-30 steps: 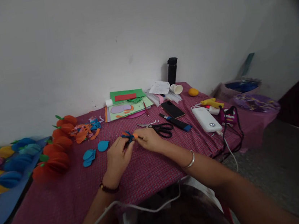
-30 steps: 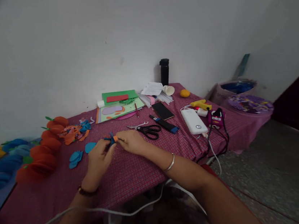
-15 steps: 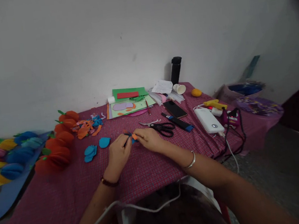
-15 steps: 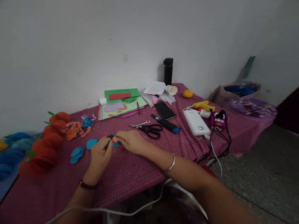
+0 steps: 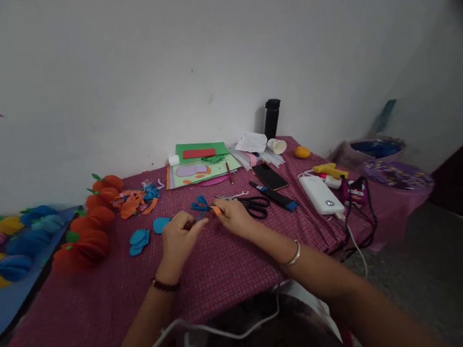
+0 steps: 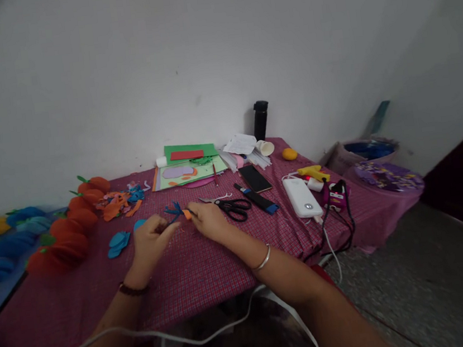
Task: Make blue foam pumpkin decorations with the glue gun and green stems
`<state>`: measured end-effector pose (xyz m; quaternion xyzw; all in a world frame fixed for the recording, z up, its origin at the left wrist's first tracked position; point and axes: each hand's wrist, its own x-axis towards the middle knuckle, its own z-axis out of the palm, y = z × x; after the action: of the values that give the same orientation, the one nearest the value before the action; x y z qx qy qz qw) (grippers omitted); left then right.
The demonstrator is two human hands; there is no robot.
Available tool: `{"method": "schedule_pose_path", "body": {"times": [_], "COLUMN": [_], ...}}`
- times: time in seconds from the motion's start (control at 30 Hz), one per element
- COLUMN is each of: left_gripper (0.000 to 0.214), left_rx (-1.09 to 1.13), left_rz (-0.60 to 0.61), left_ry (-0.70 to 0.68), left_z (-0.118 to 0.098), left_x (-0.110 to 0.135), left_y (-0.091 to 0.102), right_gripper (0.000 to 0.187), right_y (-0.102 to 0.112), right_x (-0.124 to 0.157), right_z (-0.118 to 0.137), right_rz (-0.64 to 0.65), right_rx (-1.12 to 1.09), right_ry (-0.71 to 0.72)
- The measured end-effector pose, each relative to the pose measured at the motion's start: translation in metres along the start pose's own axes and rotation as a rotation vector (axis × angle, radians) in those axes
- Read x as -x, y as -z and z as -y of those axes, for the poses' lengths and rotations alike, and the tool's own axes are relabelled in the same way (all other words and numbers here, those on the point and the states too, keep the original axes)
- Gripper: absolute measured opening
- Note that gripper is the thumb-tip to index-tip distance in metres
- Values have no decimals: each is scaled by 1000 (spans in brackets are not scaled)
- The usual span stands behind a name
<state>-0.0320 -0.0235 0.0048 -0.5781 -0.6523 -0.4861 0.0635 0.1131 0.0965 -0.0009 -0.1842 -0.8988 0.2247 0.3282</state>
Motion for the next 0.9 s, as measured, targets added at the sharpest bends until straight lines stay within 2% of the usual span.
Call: {"method": "schedule_pose_path", "body": {"times": [0.13, 0.2, 0.37, 0.47, 0.57, 0.7, 0.77, 0.83, 0.9], "left_gripper": [20, 10, 6, 9, 12, 10, 14, 16, 16], "left_rx": [196, 209, 67, -20, 90, 376, 421, 438, 463], "left_rz": [-164, -194, -122, -72, 18, 94, 124, 153, 184], "left_ry": [67, 47, -111, -120, -28, 216, 247, 247, 252], "left_z": [-3, -3, -6, -5, 1, 12, 15, 17, 18], "left_x": [-1, -2, -3, -3, -4, -8, -11, -12, -12], "left_y": [7, 7, 0, -2, -3, -3, -2, -2, -3], "right_gripper": [14, 14, 16, 15, 3, 34, 38, 38, 39], "right_y": [-1, -2, -6, -7, -4, 2, 2, -1, -4], "right_x": [0, 1, 2, 3, 3, -2, -5, -6, -6], "right_z": [1, 2, 4, 6, 8, 4, 0, -3, -5], "right_rz": [-13, -1, 19, 31, 61, 79, 50, 18, 4], "right_rx": [-12, -30, -59, -80, -138, -576, -754, -753, -646], "right_ry": [4, 26, 12, -11, 3, 49, 28, -2, -5]}}
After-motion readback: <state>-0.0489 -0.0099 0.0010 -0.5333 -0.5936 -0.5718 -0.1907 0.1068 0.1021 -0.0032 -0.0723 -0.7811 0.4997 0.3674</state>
